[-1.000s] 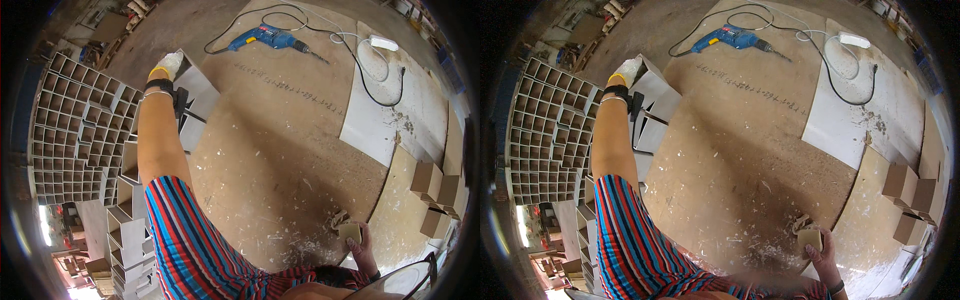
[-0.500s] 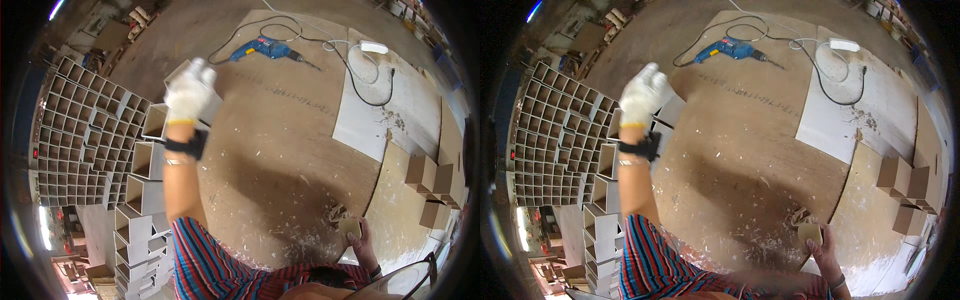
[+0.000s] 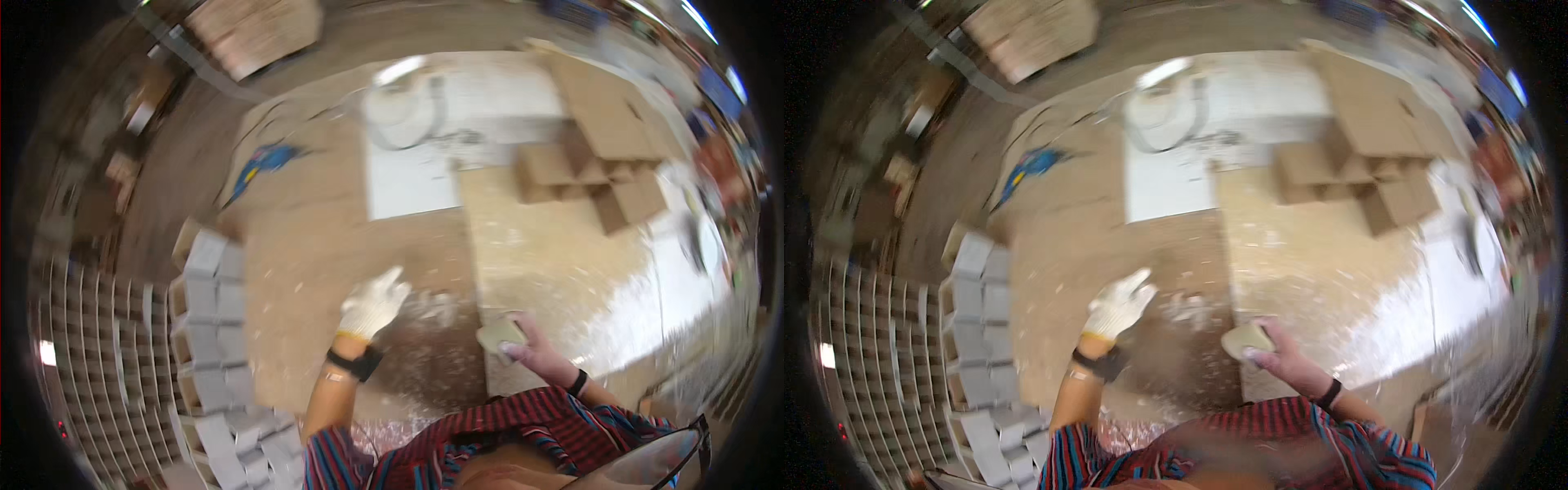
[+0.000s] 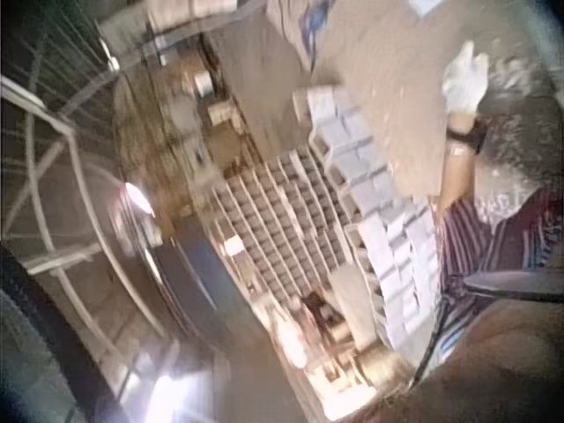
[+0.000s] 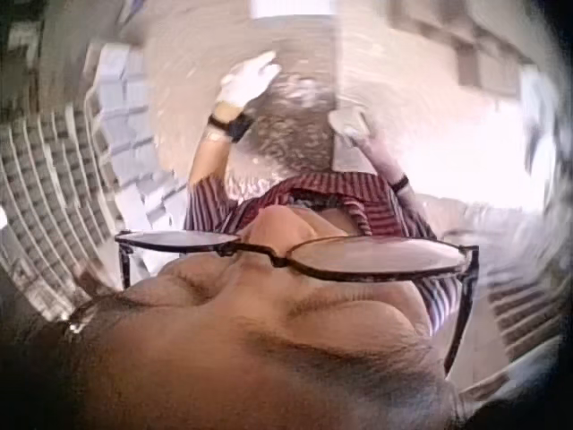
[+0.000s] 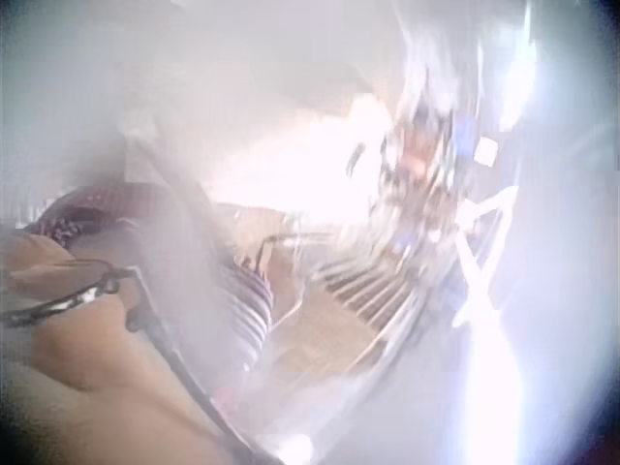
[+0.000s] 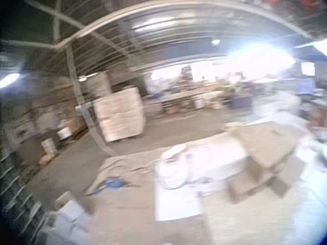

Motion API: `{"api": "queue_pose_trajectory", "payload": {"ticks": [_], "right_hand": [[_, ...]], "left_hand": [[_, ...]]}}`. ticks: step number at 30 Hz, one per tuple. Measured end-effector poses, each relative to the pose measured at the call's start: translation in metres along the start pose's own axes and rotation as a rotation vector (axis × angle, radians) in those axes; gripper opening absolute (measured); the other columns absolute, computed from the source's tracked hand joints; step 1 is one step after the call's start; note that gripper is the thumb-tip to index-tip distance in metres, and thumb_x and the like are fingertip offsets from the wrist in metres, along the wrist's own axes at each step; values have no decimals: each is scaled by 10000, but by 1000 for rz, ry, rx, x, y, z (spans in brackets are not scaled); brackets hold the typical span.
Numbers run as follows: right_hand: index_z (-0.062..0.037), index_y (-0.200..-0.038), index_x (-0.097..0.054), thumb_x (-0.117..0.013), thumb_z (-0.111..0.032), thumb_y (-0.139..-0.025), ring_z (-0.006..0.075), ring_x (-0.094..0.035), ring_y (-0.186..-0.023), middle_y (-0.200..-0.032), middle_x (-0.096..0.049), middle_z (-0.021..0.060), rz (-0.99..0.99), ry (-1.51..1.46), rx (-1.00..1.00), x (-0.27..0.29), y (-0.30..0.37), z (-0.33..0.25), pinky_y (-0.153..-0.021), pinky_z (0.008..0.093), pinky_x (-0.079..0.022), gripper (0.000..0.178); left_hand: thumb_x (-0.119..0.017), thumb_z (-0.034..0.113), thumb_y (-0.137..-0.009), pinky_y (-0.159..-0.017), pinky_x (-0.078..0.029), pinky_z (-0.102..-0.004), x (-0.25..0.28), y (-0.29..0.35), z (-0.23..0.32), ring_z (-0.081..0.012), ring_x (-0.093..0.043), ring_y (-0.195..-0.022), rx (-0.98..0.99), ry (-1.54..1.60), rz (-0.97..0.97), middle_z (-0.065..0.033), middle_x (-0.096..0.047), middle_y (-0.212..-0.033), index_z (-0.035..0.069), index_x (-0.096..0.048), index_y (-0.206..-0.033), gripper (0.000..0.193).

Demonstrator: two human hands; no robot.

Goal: The recorder applies a white adhesive or paste to small cardboard or wooden box components using a sponge applicator.

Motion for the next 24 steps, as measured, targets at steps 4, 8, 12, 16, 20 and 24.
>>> {"api": "queue_pose_trajectory", "payload": {"ticks": [4, 8, 12, 16, 20, 24], "right_hand": [[-11, -1243, -458, -654, -351, -875, 185, -488, -1057, -1131, -486, 103, -4, -39, 3, 63, 45, 19, -906, 331, -423, 539], [-10, -1253, -455, -664, -350, -861, 172, -490, -1073, -1123, -515, 98, 150, -28, 110, 158, 109, 33, -914, 315, -417, 559], [-25, -1251, -456, -674, -360, -847, 153, -509, -1042, -1095, -535, 71, 369, -115, 113, 261, 170, 52, -898, 297, -426, 568], [-35, -1248, -454, -688, -389, -828, 143, -502, -1039, -1103, -527, 59, 576, -300, 77, 330, 229, 65, -898, 290, -417, 597], [-30, -1248, -452, -682, -393, -831, 145, -502, -1026, -1103, -530, 61, 713, -255, 187, 367, 268, 65, -893, 287, -416, 599], [-21, -1246, -460, -610, -367, -889, 142, -498, -1024, -1098, -539, 56, 764, -235, 162, 383, 296, 95, -892, 274, -407, 520]], "left_hand": [[-583, 301, -916, -894, -490, -374, -49, -16, 70, -255, -627, -1060, -62, -8, -25, -153, -620, -1202, 59, -555, -1268, 428], [-565, 179, -947, -864, -509, -314, -105, -44, 162, -203, -648, -989, -101, 534, -97, -150, -643, -1131, -12, -503, -1296, 403], [-558, 261, -953, -861, -516, -336, -150, -86, 265, -251, -649, -978, -79, 959, -163, -194, -620, -1141, -12, -477, -1315, 461], [-590, 441, -903, -951, -450, -442, -192, -137, 314, -334, -544, -1152, 105, 1241, -71, -201, -555, -1243, -12, -389, -1374, 684], [-573, 575, -855, -1069, -269, -521, -216, -189, 304, -387, -346, -1302, 457, 1641, 68, -207, -388, -1403, 41, -243, -1449, 865], [-400, 554, -917, -1055, -224, -472, -213, -217, 313, -383, -326, -1271, 374, 1689, 243, -161, -396, -1375, 114, -359, -1357, 623]]}}
Point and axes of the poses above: each hand's wrist, its own y-axis away from the middle knuckle, its own x-axis out of the back of the hand, z = x × y, the point moved 10 cm from there along -y, towards the middle knuckle
